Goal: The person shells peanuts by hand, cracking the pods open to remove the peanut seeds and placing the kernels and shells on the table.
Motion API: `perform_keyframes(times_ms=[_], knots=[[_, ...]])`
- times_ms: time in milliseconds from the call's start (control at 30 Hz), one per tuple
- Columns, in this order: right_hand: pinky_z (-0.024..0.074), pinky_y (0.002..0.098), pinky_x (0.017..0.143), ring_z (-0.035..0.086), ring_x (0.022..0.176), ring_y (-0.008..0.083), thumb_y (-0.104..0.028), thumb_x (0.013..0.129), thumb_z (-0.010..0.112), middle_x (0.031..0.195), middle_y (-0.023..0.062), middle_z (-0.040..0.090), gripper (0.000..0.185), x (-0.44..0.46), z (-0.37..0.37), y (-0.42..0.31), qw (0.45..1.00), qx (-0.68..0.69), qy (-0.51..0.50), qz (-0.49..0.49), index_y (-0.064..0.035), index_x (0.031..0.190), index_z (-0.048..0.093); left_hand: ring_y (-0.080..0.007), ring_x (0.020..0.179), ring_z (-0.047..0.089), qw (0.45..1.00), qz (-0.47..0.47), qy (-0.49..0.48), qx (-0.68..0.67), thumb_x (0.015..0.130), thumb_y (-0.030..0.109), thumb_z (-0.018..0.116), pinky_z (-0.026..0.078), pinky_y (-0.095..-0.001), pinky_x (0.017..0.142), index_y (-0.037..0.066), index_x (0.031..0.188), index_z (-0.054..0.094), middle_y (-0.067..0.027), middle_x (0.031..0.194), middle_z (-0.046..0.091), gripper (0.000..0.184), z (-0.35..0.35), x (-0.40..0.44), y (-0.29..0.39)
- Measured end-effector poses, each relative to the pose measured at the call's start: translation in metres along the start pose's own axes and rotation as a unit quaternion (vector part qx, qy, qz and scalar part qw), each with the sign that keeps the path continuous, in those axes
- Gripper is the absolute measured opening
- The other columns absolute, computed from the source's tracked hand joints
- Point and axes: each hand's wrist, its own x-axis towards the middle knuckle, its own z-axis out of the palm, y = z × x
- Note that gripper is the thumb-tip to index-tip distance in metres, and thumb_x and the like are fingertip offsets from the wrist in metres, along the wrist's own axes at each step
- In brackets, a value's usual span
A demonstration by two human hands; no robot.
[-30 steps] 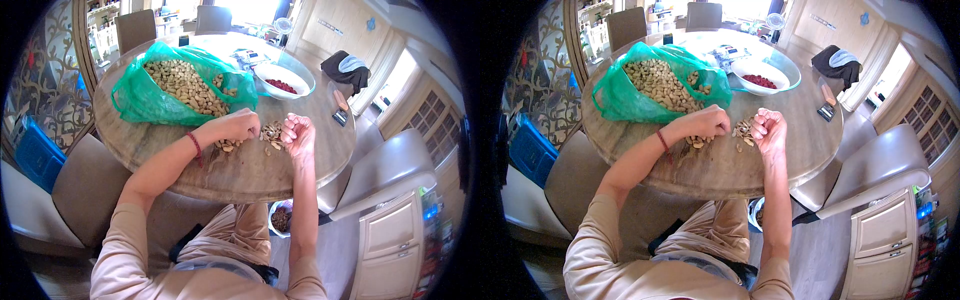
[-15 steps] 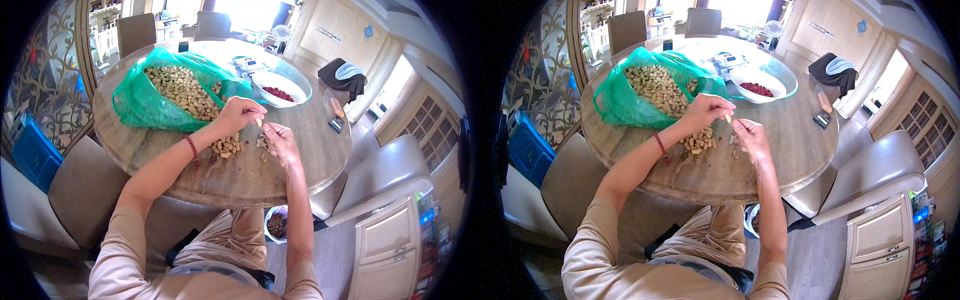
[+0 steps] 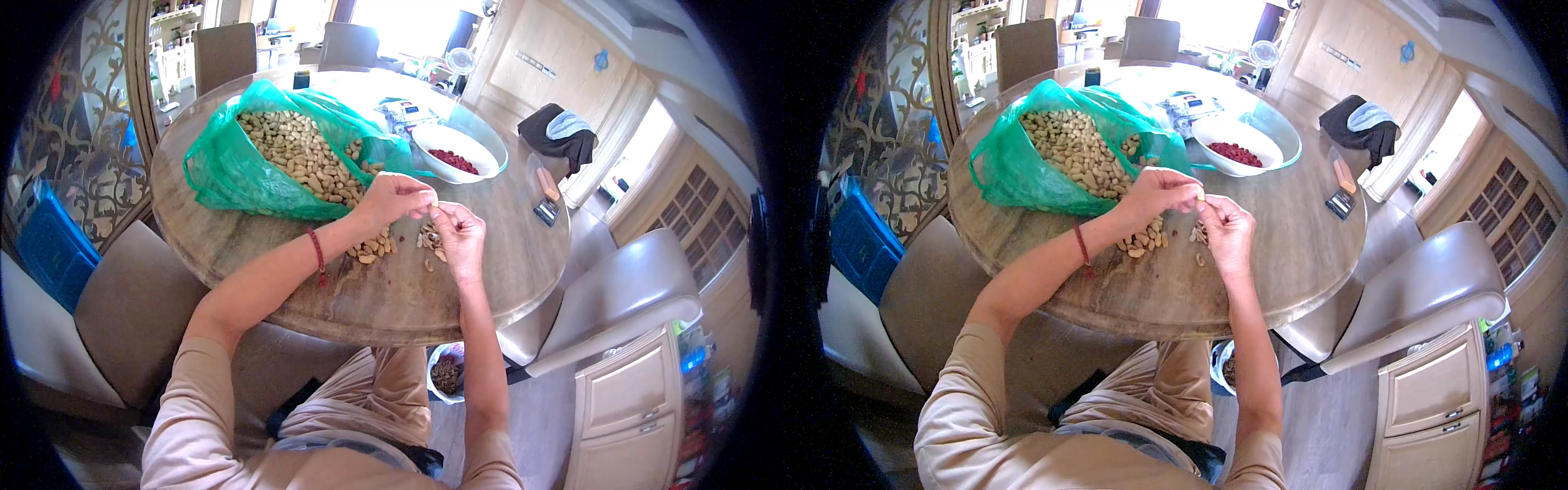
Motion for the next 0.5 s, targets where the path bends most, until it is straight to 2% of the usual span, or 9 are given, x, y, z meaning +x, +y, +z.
perform_keyframes(times_ms=[67, 233, 300, 433, 500], knots=[[0.0276, 0.0178, 0.045, 0.03, 0.051, -0.0001, -0.006, 0.079, 0.065, 0.055, -0.0094, 0.04, 0.011, 0.0007, 0.0008, 0.0059, 1.0, -0.01, 0.0, -0.016, 0.0002, 0.088, 0.066, -0.0092, 0.066, 0.059, 0.997, 0.004, -0.021, 0.073, 0.076, 0.008, 0.067, 0.049, -0.0209, 0.062, -0.002, 0.09, 0.065, -0.0073, 0.079, 0.065, 0.017, 0.0019, -0.0021, -0.0011], [0.0285, 0.0175, 0.045, 0.031, 0.05, 0.0001, -0.005, 0.077, 0.067, 0.054, -0.0092, 0.039, 0.012, 0.0009, 0.0002, 0.0069, 0.999, -0.038, 0.002, -0.037, -0.0005, 0.088, 0.066, -0.0097, 0.067, 0.06, 0.999, 0.021, -0.015, 0.025, 0.076, 0.006, 0.067, 0.05, -0.0215, 0.063, -0.003, 0.089, 0.065, -0.0084, 0.08, 0.065, 0.015, 0.0022, 0.0007, -0.0077], [0.0261, 0.0172, 0.044, 0.029, 0.05, -0.0003, -0.005, 0.076, 0.068, 0.054, -0.0095, 0.037, 0.019, 0.0014, 0.0005, 0.006, 1.0, 0.0, 0.016, -0.022, -0.0003, 0.094, 0.064, -0.0099, 0.067, 0.061, 0.999, 0.039, -0.014, 0.004, 0.076, 0.006, 0.067, 0.05, -0.0217, 0.063, -0.003, 0.088, 0.065, -0.0086, 0.08, 0.065, 0.015, 0.0016, 0.002, -0.0082], [0.0233, 0.0169, 0.044, 0.028, 0.05, -0.0008, -0.006, 0.075, 0.07, 0.055, -0.0102, 0.036, 0.028, 0.0025, -0.0045, -0.0001, 0.997, 0.074, 0.001, 0.008, -0.0003, 0.102, 0.062, -0.0099, 0.067, 0.061, 0.998, 0.05, -0.012, 0.047, 0.077, 0.005, 0.066, 0.05, -0.0219, 0.062, -0.003, 0.088, 0.065, -0.0084, 0.079, 0.066, 0.014, 0.0002, 0.0006, -0.0025], [0.0214, 0.017, 0.043, 0.028, 0.049, -0.0016, -0.007, 0.076, 0.07, 0.055, -0.0108, 0.038, 0.034, 0.0026, -0.0041, -0.0025, 0.994, 0.094, -0.047, 0.032, -0.0005, 0.107, 0.059, -0.0094, 0.066, 0.061, 0.997, 0.044, -0.015, 0.068, 0.077, 0.005, 0.065, 0.05, -0.0216, 0.062, -0.003, 0.088, 0.066, -0.0078, 0.079, 0.066, 0.013, 0.0015, -0.0005, -0.0005]])
